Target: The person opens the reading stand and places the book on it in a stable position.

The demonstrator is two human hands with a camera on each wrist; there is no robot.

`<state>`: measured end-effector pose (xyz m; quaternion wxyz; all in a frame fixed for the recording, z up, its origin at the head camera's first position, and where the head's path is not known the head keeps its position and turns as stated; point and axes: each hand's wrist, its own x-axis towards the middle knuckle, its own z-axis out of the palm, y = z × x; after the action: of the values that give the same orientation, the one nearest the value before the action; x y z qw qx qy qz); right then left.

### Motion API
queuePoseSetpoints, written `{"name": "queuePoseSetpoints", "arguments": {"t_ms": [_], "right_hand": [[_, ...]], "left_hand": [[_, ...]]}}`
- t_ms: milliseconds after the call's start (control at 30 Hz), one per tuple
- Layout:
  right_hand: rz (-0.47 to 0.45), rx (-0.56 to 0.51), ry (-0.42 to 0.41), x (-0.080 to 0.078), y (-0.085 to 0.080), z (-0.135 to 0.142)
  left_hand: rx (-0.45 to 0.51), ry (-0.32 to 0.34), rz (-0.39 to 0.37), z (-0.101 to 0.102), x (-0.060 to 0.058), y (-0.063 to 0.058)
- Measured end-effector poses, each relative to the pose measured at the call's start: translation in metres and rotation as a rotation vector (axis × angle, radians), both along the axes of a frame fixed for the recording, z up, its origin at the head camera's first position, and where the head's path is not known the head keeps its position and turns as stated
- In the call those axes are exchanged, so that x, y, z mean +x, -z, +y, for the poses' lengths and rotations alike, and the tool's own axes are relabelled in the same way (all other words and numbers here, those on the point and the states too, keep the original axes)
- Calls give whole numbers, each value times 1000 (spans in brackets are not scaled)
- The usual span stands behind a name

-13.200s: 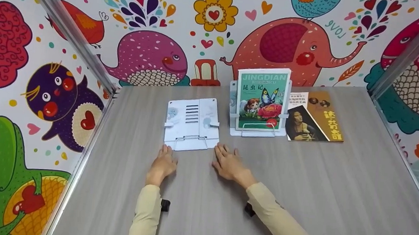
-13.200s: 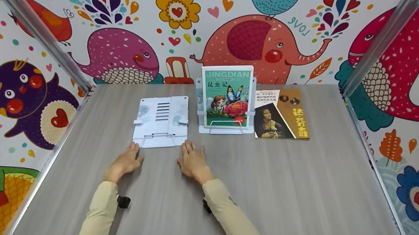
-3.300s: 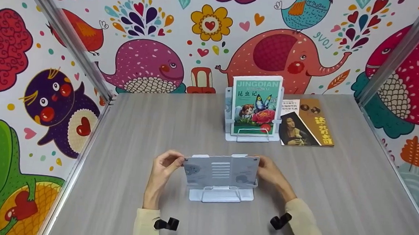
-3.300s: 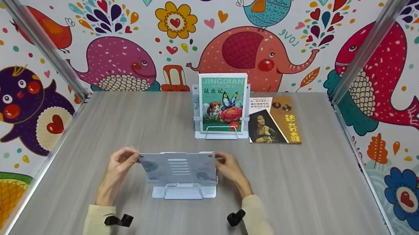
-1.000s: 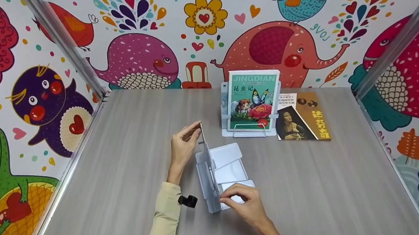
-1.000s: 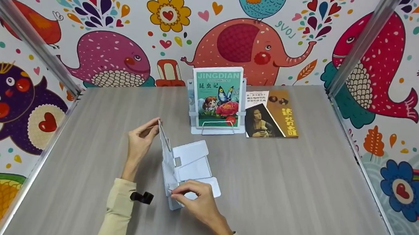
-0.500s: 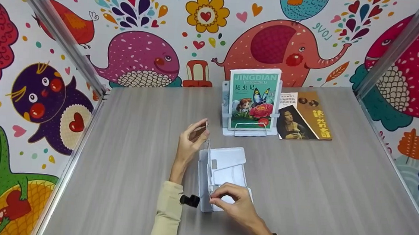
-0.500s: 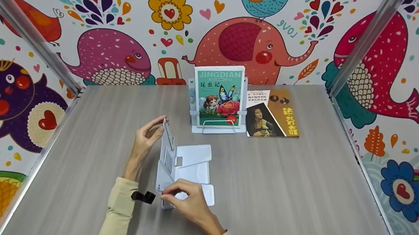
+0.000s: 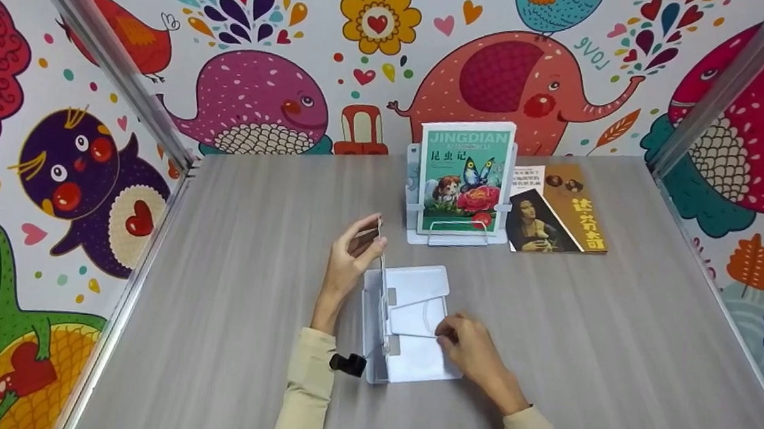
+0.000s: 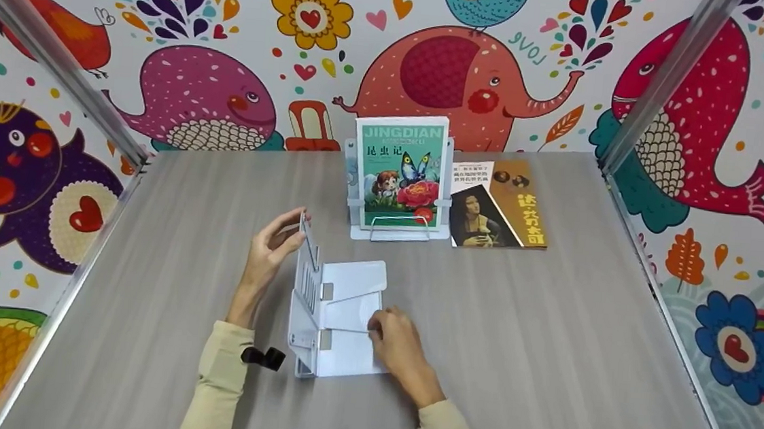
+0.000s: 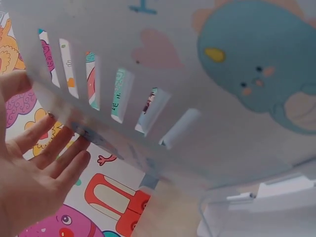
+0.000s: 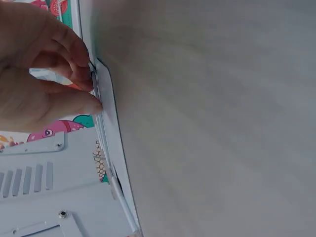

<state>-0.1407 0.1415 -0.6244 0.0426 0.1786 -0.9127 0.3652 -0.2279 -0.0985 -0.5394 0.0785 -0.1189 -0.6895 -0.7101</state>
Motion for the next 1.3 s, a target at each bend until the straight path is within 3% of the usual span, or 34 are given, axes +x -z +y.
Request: {"name": "queuePoseSetpoints", "arguments": {"t_ms": [133, 433, 733, 967, 1300], "right_hand": [[34, 2, 30, 0, 2, 6], [0, -50, -64, -7, 14, 20], [0, -231, -122, -11, 29, 29], [8, -301, -160, -13, 34, 30], [-17, -317, -152, -14, 34, 32]], "left_hand": [[7, 16, 5, 4, -2, -1], [-13, 7, 21, 13, -5, 1], [-38, -30, 8, 26, -4, 2], [-133, -96, 48, 44, -6, 3], [-315, -125, 18, 67, -4, 1]]}}
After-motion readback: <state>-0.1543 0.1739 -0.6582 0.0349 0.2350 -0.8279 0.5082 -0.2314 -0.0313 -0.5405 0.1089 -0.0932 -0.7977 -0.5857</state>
